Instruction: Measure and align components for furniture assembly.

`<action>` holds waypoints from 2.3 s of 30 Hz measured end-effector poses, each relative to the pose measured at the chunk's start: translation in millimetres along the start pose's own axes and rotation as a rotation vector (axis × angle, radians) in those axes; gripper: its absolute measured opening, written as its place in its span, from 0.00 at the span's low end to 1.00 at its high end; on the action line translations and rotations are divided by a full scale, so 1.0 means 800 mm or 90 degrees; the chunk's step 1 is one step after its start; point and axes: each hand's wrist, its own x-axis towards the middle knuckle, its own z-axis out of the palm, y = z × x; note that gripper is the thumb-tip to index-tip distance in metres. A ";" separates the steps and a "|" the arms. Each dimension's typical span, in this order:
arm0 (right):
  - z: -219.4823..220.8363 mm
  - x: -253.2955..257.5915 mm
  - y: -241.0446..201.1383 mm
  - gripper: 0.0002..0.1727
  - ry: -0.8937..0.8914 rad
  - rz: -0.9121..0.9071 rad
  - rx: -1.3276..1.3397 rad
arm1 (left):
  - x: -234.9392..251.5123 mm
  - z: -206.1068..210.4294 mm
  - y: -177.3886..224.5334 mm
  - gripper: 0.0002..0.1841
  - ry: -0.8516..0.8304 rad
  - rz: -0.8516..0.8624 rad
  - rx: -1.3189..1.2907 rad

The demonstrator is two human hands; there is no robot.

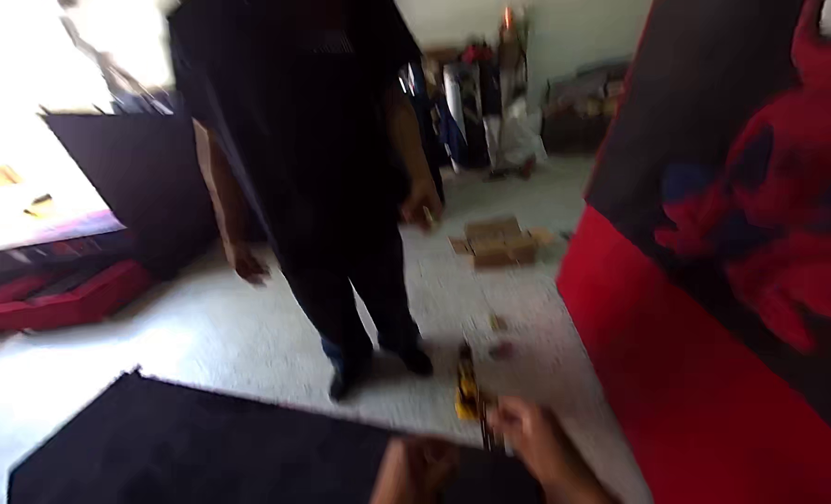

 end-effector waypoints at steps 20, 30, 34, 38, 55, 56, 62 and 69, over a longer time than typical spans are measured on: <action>0.167 -0.188 0.386 0.19 -0.089 0.474 -0.221 | -0.034 0.367 -0.246 0.26 -0.274 -0.423 0.217; 0.173 -0.188 0.387 0.16 -0.071 0.461 -0.196 | 0.019 0.427 -0.229 0.24 -0.280 -0.478 0.389; 0.174 -0.199 0.383 0.20 -0.043 0.488 -0.169 | 0.026 0.430 -0.228 0.26 -0.285 -0.484 0.438; 0.181 -0.210 0.388 0.20 -0.006 0.507 -0.112 | 0.029 0.431 -0.230 0.26 -0.287 -0.479 0.438; 0.199 -0.214 0.400 0.20 0.042 0.516 -0.128 | 0.034 0.438 -0.243 0.25 -0.282 -0.497 0.440; 0.200 -0.214 0.401 0.20 0.043 0.514 -0.129 | 0.033 0.438 -0.245 0.25 -0.280 -0.494 0.439; 0.198 -0.214 0.398 0.20 0.028 0.528 -0.113 | 0.035 0.432 -0.252 0.23 -0.308 -0.475 0.413; 0.190 -0.196 0.403 0.21 0.004 0.538 -0.130 | 0.049 0.431 -0.244 0.21 -0.297 -0.465 0.415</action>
